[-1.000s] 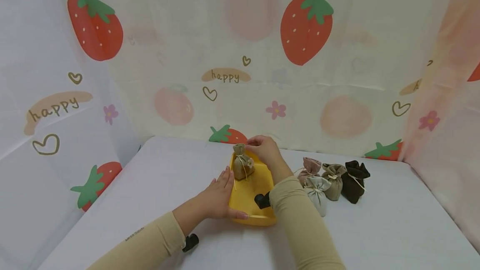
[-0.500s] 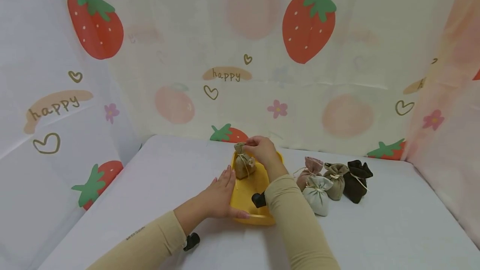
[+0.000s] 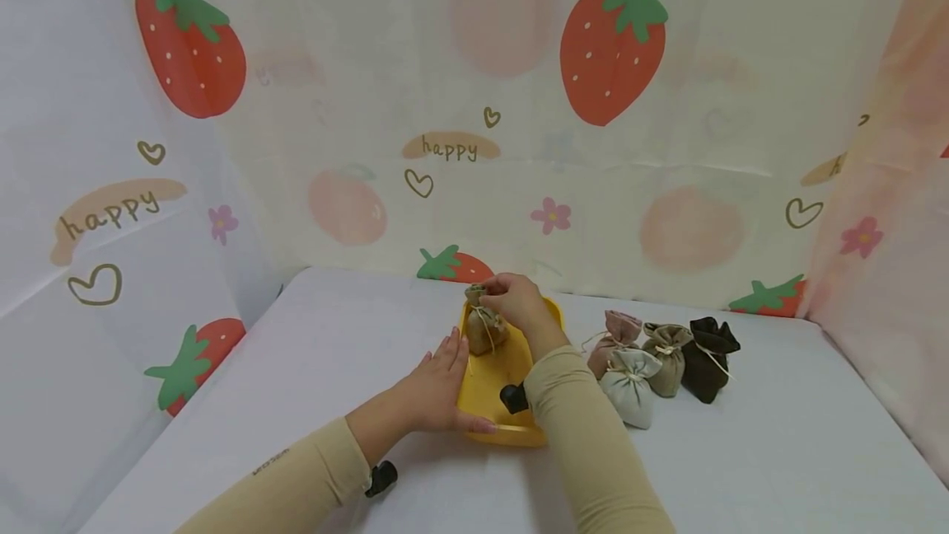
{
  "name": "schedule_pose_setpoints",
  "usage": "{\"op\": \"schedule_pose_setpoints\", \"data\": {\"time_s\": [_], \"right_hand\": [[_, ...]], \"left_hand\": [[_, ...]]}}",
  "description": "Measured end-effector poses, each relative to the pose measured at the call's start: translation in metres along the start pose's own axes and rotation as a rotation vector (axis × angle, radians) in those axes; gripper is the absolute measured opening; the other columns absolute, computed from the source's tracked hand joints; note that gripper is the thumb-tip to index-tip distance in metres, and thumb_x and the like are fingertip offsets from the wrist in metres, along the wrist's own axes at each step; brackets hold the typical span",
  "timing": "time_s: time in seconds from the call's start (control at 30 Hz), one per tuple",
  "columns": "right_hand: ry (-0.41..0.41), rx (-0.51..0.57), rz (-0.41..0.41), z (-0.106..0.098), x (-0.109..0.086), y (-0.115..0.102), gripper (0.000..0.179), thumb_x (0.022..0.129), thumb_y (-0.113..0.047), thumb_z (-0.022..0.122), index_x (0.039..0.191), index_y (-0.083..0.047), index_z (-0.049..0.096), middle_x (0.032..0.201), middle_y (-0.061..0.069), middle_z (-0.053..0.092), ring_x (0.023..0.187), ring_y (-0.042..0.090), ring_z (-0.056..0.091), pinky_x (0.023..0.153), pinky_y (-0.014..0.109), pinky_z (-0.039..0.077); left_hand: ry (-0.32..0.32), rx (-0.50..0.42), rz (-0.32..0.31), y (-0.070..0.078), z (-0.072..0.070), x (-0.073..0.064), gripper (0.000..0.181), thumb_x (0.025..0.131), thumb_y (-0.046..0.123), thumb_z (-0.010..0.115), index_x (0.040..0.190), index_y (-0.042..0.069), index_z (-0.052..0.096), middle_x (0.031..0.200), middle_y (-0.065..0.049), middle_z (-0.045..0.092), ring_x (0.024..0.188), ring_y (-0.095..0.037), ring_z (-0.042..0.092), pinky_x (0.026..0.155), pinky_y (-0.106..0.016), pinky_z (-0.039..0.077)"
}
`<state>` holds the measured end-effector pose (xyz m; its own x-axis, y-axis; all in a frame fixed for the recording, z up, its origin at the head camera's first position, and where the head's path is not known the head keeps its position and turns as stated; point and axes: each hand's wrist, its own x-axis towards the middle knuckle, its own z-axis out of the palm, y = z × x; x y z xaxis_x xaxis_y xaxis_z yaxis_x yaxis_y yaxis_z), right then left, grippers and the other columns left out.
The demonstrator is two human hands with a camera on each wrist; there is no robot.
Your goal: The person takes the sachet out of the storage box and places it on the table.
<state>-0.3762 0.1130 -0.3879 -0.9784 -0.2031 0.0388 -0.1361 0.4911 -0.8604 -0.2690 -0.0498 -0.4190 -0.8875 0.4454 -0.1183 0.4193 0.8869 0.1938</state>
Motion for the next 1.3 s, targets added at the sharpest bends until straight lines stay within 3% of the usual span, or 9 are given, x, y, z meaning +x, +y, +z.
{"op": "schedule_pose_setpoints", "data": {"time_s": [0.23,0.6,0.87,1.1,1.3], "right_hand": [[0.033,-0.049,0.006,0.0,-0.002,0.003,0.013,0.084,-0.018,0.068,0.092,-0.009,0.065,0.095,0.005,0.064,0.091,0.022,0.057,0.08,0.037,0.047],[0.048,-0.138,0.003,0.003,-0.005,0.005,0.013,0.082,-0.015,0.07,0.085,-0.008,0.06,0.085,0.006,0.06,0.078,0.02,0.053,0.066,0.029,0.044],[0.066,-0.188,-0.006,0.004,-0.005,0.004,0.018,0.082,-0.016,0.069,0.097,-0.007,0.067,0.092,0.006,0.065,0.085,0.02,0.059,0.074,0.033,0.049],[0.084,-0.261,-0.011,0.0,-0.009,-0.001,0.011,0.086,-0.018,0.065,0.09,-0.008,0.07,0.087,0.004,0.066,0.081,0.02,0.058,0.071,0.034,0.049],[0.076,-0.258,-0.017,-0.007,-0.011,-0.004,0.01,0.088,-0.016,0.062,0.088,-0.009,0.069,0.086,0.005,0.066,0.081,0.02,0.058,0.072,0.034,0.049]], "left_hand": [[0.002,0.014,-0.002,0.0,0.0,0.0,0.134,0.053,0.091,0.039,0.146,0.003,0.002,0.152,-0.015,-0.006,0.139,-0.028,0.002,0.11,-0.046,0.015],[0.006,0.017,-0.001,0.002,0.001,-0.002,0.132,0.055,0.09,0.041,0.146,0.002,0.002,0.152,-0.016,-0.004,0.139,-0.029,0.003,0.109,-0.046,0.016],[0.003,0.011,-0.002,0.003,0.0,-0.002,0.132,0.055,0.09,0.041,0.146,0.003,0.002,0.152,-0.016,-0.004,0.139,-0.028,0.003,0.11,-0.045,0.015],[0.015,0.02,-0.001,0.003,-0.001,-0.003,0.134,0.054,0.091,0.04,0.146,0.002,0.003,0.152,-0.017,-0.004,0.139,-0.029,0.004,0.109,-0.046,0.017],[0.011,0.02,-0.007,0.003,-0.001,-0.002,0.134,0.054,0.091,0.039,0.146,0.002,0.002,0.152,-0.016,-0.005,0.139,-0.029,0.004,0.109,-0.046,0.016]]}}
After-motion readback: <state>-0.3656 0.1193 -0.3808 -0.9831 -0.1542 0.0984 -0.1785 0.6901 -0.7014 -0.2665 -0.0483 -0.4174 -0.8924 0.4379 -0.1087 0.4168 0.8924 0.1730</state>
